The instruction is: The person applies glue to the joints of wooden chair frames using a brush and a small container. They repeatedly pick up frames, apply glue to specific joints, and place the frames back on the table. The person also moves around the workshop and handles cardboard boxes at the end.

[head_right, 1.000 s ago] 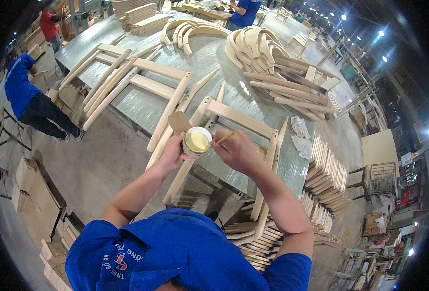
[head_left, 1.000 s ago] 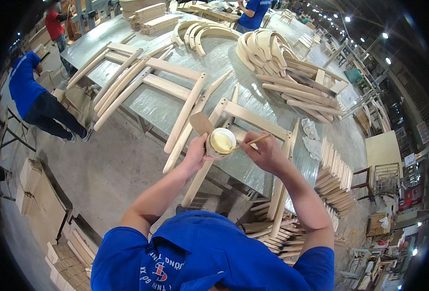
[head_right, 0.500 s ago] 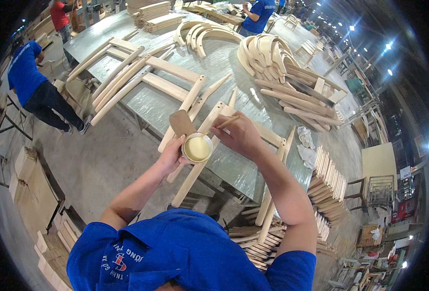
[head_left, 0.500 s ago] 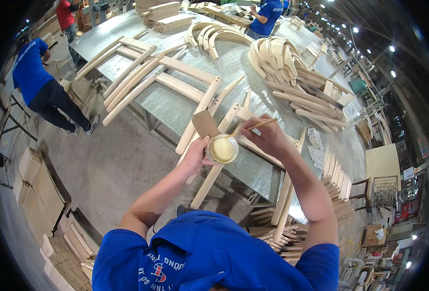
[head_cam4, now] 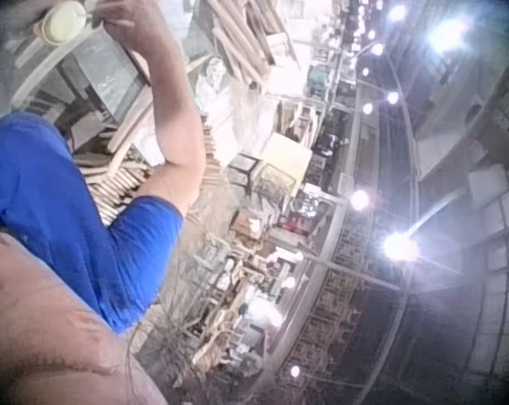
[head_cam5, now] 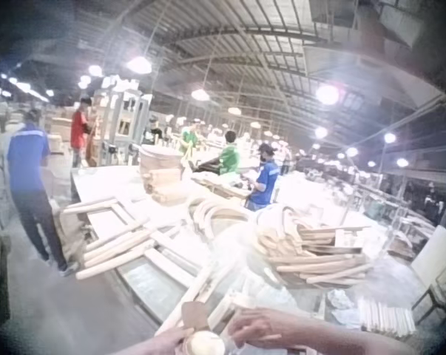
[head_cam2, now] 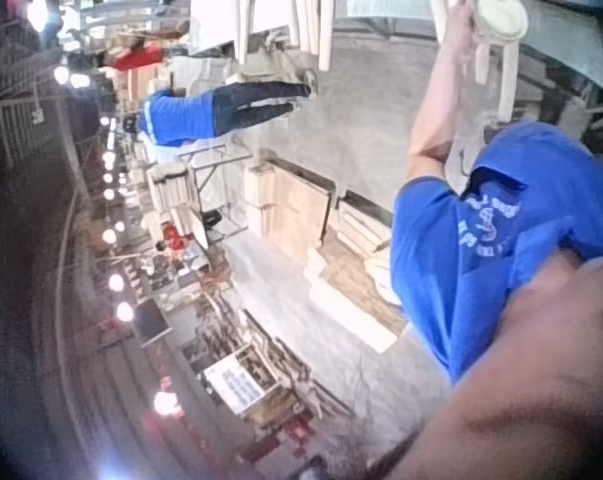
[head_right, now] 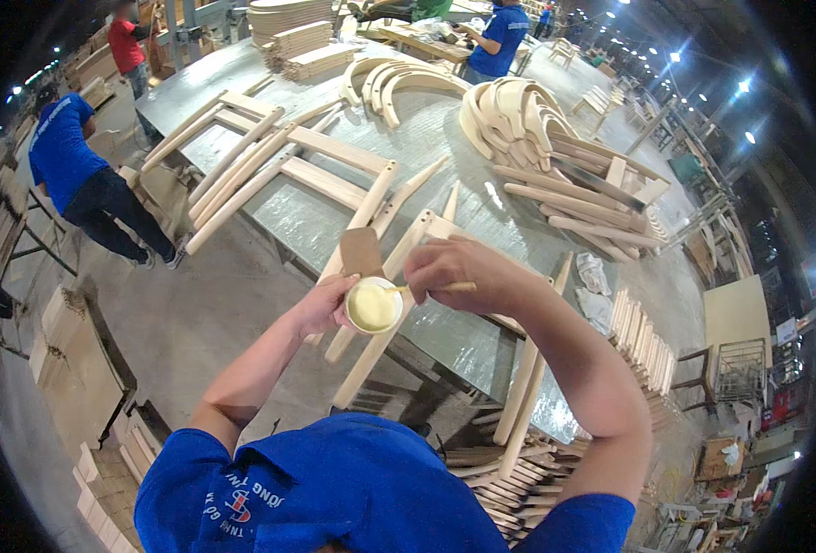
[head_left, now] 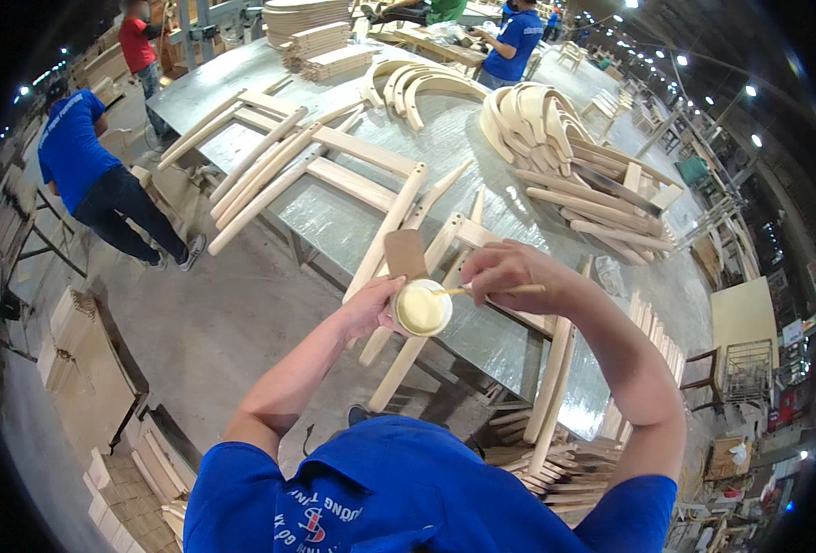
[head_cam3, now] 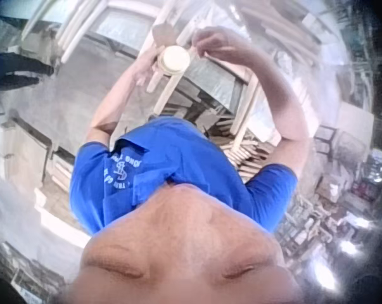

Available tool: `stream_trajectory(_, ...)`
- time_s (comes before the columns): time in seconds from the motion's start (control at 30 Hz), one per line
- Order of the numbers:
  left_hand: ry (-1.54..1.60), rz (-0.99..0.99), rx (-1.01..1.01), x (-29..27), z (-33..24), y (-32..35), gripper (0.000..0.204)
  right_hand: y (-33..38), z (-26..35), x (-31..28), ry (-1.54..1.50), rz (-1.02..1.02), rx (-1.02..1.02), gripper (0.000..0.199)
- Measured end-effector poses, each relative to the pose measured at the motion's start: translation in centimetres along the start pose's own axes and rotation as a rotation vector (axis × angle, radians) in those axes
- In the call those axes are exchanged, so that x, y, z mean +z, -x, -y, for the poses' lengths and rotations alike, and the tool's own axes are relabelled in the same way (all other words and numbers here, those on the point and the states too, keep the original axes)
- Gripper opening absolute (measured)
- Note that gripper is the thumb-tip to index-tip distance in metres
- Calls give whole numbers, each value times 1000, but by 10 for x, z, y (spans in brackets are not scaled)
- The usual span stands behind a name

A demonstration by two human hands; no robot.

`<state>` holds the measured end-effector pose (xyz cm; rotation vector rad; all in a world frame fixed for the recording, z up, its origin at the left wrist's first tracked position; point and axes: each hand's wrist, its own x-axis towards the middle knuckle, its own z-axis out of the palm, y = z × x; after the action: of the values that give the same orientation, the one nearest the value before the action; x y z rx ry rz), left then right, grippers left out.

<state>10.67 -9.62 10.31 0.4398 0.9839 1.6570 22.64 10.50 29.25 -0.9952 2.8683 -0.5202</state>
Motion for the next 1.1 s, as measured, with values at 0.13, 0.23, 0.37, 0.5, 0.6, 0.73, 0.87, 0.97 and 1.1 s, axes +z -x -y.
stream_trajectory(0.13,-84,21,-123,13,0,-12,34,24,15,-3,171,157,-20,5)
stream_trajectory(0.23,-182,51,-252,34,-11,-26,31,56,28,4,362,215,-65,2)
stream_trajectory(0.37,-346,139,-459,44,-8,-75,32,121,38,-4,513,127,-50,10)
stream_trajectory(0.5,-414,142,-479,89,13,-149,34,208,29,7,284,-315,209,12)
stream_trajectory(0.6,-287,255,-495,139,45,-225,34,289,7,71,-257,-912,617,20)
stream_trajectory(0.73,-298,232,-521,236,118,-325,23,359,-25,184,-1258,-2231,514,16)
stream_trajectory(0.87,-374,223,-488,298,192,-413,17,402,-54,236,-1553,-2574,321,15)
stream_trajectory(0.97,-434,202,-450,315,229,-461,17,408,-72,254,-1588,-2658,372,18)
stream_trajectory(1.1,-881,144,-265,338,257,-489,25,419,-94,259,-1566,-2708,488,22)
